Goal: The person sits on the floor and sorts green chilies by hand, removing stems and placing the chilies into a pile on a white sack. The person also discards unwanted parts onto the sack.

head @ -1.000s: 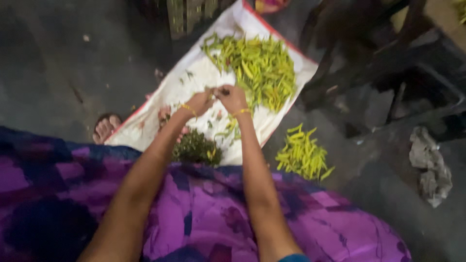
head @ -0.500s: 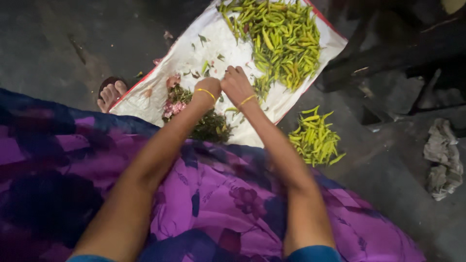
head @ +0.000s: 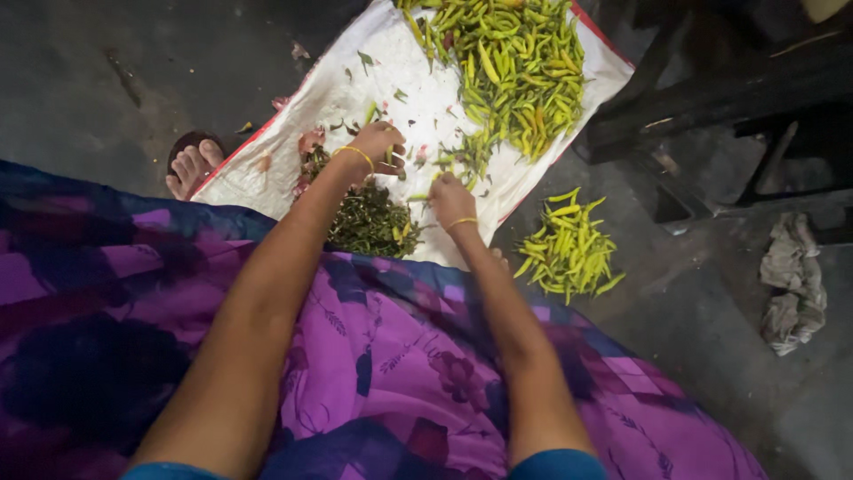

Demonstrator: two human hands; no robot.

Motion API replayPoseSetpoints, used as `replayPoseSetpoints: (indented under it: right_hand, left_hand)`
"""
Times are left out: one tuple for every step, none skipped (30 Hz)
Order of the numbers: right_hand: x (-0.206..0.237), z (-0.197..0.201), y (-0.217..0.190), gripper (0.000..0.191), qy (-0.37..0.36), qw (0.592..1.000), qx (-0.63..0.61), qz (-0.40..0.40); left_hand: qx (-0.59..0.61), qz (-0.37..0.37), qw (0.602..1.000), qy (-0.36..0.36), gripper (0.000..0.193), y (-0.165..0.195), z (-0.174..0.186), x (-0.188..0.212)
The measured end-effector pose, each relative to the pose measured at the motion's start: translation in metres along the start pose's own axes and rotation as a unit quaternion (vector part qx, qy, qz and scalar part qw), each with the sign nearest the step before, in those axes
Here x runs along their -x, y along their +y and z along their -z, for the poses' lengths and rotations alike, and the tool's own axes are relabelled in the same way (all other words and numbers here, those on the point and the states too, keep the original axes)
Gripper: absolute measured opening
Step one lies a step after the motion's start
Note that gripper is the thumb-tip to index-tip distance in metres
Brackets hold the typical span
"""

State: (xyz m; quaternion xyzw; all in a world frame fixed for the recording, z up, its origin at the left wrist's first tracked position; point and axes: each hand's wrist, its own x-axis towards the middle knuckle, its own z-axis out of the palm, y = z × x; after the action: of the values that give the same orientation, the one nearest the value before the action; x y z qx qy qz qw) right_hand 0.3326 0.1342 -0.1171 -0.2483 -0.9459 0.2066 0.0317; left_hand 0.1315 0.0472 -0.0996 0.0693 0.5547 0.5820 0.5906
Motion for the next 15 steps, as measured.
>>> replayPoseSetpoints:
  right_hand:
    - [0.001,-0.003,-0.003,0.007,0.008,0.999,0.006,-0.031]
    - [0.0,-0.004,-0.005,0.006,0.013,0.999,-0.009,-0.046]
    - [-0.002,-0.004,-0.006,0.006,0.02,0.998,-0.026,-0.061]
    - [-0.005,-0.003,-0.007,0.006,0.026,0.996,-0.042,-0.077]
    - [-0.008,-0.002,-0.007,0.01,0.027,0.997,-0.039,-0.058]
    - [-0.011,0.0,-0.007,0.015,0.028,0.998,-0.036,-0.038]
    - [-0.013,0.001,-0.008,0.02,0.03,0.999,-0.033,-0.019]
    - [-0.013,0.0,-0.009,0.018,0.019,0.999,-0.012,-0.028]
    - [-0.012,-0.001,-0.011,0.016,0.008,0.999,0.01,-0.037]
    - [-0.01,-0.003,-0.013,0.014,-0.003,0.998,0.03,-0.046]
    - [-0.007,-0.006,-0.015,0.013,0.0,0.999,0.027,-0.047]
    - [-0.002,-0.009,-0.018,0.013,0.002,0.999,0.023,-0.049]
    - [0.001,-0.011,-0.021,0.012,0.005,0.999,0.019,-0.051]
    - [0.001,-0.013,-0.024,0.014,0.026,0.998,-0.019,-0.061]
    - [0.0,-0.013,-0.026,0.017,0.047,0.995,-0.057,-0.072]
  left_hand:
    - [0.005,0.002,1.0,0.011,0.026,-0.001,0.001,0.001]
    - [-0.019,-0.009,1.0,0.02,0.03,-0.002,0.002,0.002]
    - [-0.045,-0.019,0.998,0.03,0.034,-0.005,0.002,0.003]
    - [-0.071,-0.03,0.996,0.039,0.039,-0.008,0.003,0.003]
    - [-0.112,-0.043,0.991,0.053,0.036,-0.011,0.004,0.004]
    - [-0.152,-0.056,0.985,0.067,0.035,-0.016,0.005,0.005]
    - [-0.192,-0.069,0.976,0.08,0.033,-0.02,0.006,0.006]
    - [-0.207,-0.064,0.973,0.083,0.032,-0.024,0.007,0.006]
    - [-0.222,-0.058,0.97,0.085,0.032,-0.028,0.008,0.006]
    - [-0.237,-0.052,0.966,0.088,0.032,-0.032,0.009,0.006]
    - [-0.265,-0.065,0.958,0.088,0.032,-0.035,0.009,0.005]
    - [-0.293,-0.077,0.949,0.089,0.032,-0.039,0.009,0.005]
    - [-0.321,-0.089,0.939,0.089,0.032,-0.04,0.009,0.006]
    - [-0.348,-0.157,0.919,0.097,0.033,-0.042,0.009,0.006]
    - [-0.372,-0.224,0.895,0.104,0.034,-0.043,0.008,0.006]
